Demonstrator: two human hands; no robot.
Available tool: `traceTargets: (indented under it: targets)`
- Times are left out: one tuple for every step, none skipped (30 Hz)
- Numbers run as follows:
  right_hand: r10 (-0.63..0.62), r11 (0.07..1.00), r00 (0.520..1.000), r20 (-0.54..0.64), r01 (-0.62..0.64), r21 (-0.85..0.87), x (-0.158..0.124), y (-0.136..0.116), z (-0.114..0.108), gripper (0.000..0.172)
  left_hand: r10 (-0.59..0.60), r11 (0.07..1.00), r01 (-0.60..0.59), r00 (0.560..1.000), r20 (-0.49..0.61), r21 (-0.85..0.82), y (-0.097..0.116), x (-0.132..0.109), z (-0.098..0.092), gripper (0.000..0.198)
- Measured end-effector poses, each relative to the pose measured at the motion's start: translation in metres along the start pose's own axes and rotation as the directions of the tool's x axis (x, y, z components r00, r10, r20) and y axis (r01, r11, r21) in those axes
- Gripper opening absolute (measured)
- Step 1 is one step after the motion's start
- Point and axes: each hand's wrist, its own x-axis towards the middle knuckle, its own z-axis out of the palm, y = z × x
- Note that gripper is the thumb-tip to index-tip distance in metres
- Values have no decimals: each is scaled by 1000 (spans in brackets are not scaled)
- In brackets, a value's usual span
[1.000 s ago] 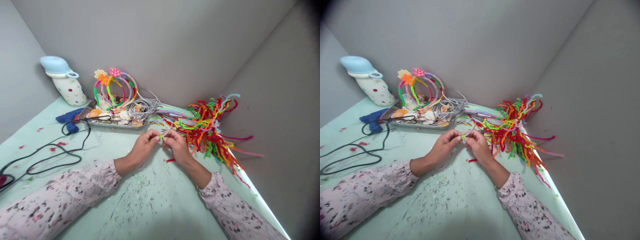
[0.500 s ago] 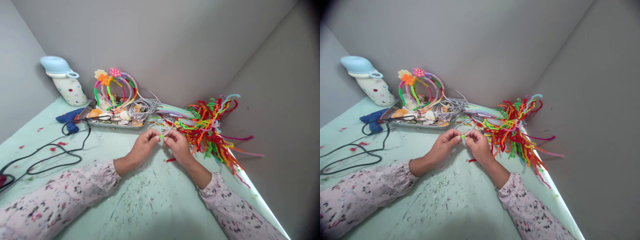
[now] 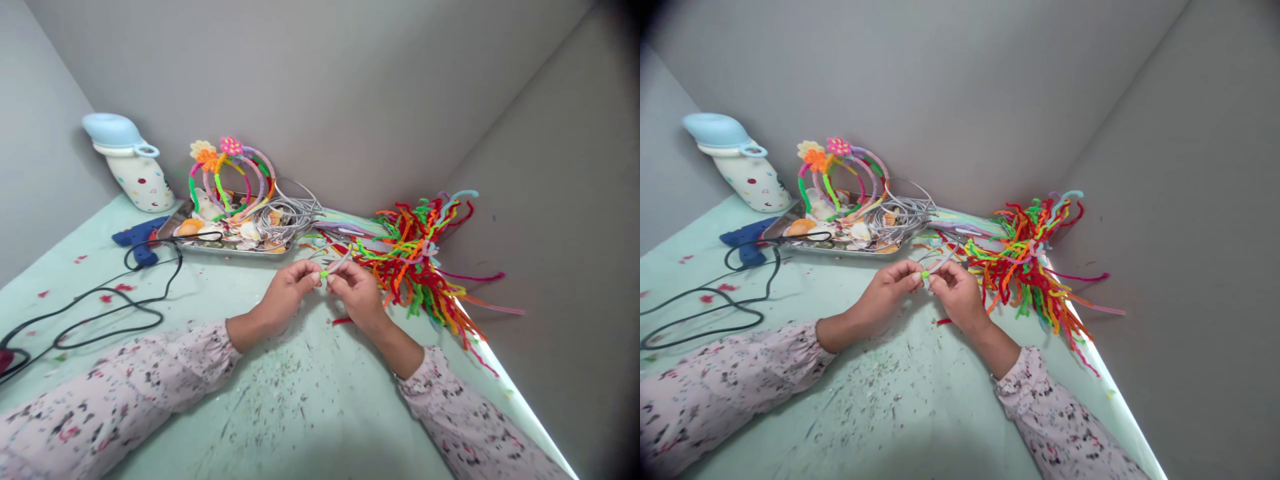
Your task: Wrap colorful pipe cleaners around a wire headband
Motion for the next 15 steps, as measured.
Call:
traceTargets:
  targets:
    - [-2,1000,1000,1,2,-1,0,0,0,7,3,1000,-3,1000,-2,-6,0,0,0,9]
    - [-3,1000,1000,4,3,0,0,1,0,7,5,1000,-5,1000,-6,-12,-1,0,1,10]
    - [-3,1000,1000,9,3,1,1,1,-1,7,9,1000,-9,1000,-11,-15,-1,0,1,10]
    - [1,1000,1000,16,-1,2,1,1,-1,8,14,1000,-14,1000,-18,-16,-2,0,1,10]
    - [8,1000,1000,25,-8,3,1,1,-1,8,18,1000,-18,999,-28,-16,-3,0,2,10]
    - [15,1000,999,35,-15,8,2,0,-2,9,20,1000,-21,999,-40,-15,-4,0,2,10]
    - [19,1000,999,39,-20,17,2,0,-2,10,18,1000,-19,998,-54,-14,-4,0,2,10]
    - [15,999,1000,26,-16,29,2,0,-2,10,14,1000,-15,997,-71,-16,-4,0,2,10]
    - [1,999,1000,-5,-1,38,2,-1,-2,11,10,1000,-11,996,-89,-18,-5,0,2,9]
    - [-25,999,998,-50,27,37,1,-2,-2,10,8,1000,-10,995,-103,-19,-5,0,2,8]
    - [-61,998,993,-99,63,20,0,-2,-2,9,8,1000,-10,993,-116,-18,-5,1,2,8]
    - [-101,995,985,-138,100,-16,-2,-3,-1,11,9,1000,-11,992,-123,-16,-5,1,2,8]
    - [-140,989,977,-158,131,-68,-3,-4,0,15,10,1000,-12,992,-129,-12,-5,1,2,7]
    - [-173,980,973,-155,154,-128,-5,-4,0,19,10,1000,-11,991,-134,-7,-5,1,1,7]
    - [-197,967,971,-136,170,-189,-6,-5,1,21,9,1000,-9,991,-137,-3,-5,1,1,7]
